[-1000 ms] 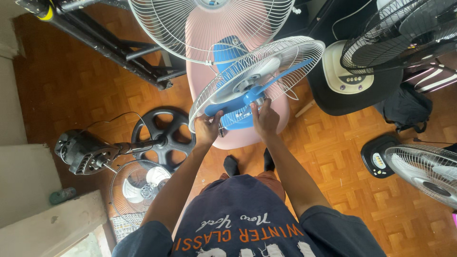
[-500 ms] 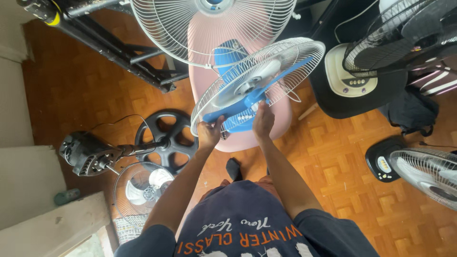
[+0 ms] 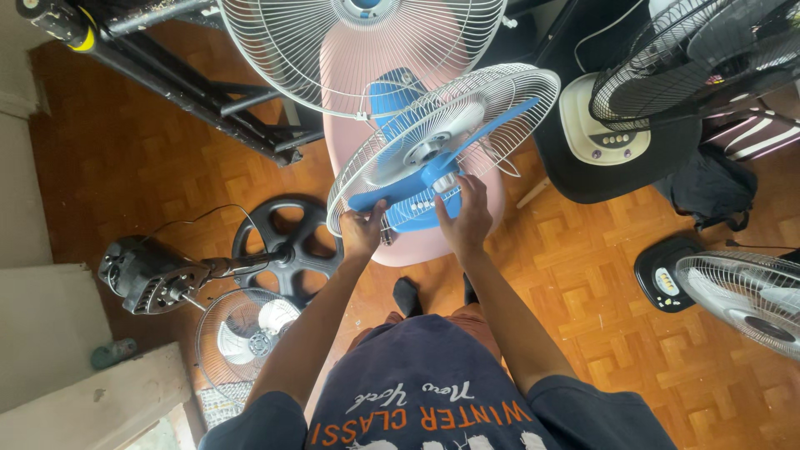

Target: The person disassembles two standing fans. They remove the front grills and blades from a black fan and a blue fan using a screwdriver. The removed parts are placed on the floor or nearby surfaces.

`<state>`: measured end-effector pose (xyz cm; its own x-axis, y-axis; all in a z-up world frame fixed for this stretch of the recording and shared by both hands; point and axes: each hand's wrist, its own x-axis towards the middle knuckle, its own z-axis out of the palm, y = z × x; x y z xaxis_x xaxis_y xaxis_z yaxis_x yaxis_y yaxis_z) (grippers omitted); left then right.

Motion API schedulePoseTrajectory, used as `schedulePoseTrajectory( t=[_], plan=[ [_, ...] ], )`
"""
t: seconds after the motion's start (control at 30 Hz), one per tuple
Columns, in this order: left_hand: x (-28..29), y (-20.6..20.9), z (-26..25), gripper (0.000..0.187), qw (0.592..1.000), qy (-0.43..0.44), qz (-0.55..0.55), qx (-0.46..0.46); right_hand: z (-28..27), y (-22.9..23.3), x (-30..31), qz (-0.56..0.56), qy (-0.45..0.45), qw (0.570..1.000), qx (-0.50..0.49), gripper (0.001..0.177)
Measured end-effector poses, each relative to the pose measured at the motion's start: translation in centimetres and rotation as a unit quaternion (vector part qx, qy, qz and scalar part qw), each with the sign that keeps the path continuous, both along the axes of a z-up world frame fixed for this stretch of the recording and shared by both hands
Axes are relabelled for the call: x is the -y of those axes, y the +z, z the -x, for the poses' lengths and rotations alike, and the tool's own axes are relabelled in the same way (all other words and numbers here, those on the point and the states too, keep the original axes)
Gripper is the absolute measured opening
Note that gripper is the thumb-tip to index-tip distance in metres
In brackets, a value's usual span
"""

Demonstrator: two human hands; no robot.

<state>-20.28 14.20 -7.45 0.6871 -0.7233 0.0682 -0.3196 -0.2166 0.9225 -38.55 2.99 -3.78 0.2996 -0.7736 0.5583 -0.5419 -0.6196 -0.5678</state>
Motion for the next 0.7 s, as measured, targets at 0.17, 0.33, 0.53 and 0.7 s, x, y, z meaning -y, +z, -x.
schedulePoseTrajectory(
  t=[0.17, 0.33, 0.53, 0.7],
  plan=[
    [-0.1, 0.2, 0.3, 0.027, 1.000, -0.004, -0.005, 0.007, -0.5, -1.0, 0.3, -0.104, -0.018, 0.994, 0.013, 0.047],
    [-0.1, 0.1, 0.4, 0.029, 1.000, 0.006, -0.005, -0.005, -1.0, -2.5, 0.4, -0.152, -0.053, 0.985, 0.059, 0.041],
    [-0.1, 0.0, 0.4, 0.030, 1.000, 0.005, -0.014, 0.003, -1.9, -3.5, 0.9, -0.318, -0.113, 0.934, 0.114, 0.042],
    [-0.1, 0.1, 0.4, 0.029, 1.000, 0.000, -0.016, -0.002, -1.6, -2.4, 0.4, -0.339, -0.064, 0.922, 0.176, 0.048]
  ],
)
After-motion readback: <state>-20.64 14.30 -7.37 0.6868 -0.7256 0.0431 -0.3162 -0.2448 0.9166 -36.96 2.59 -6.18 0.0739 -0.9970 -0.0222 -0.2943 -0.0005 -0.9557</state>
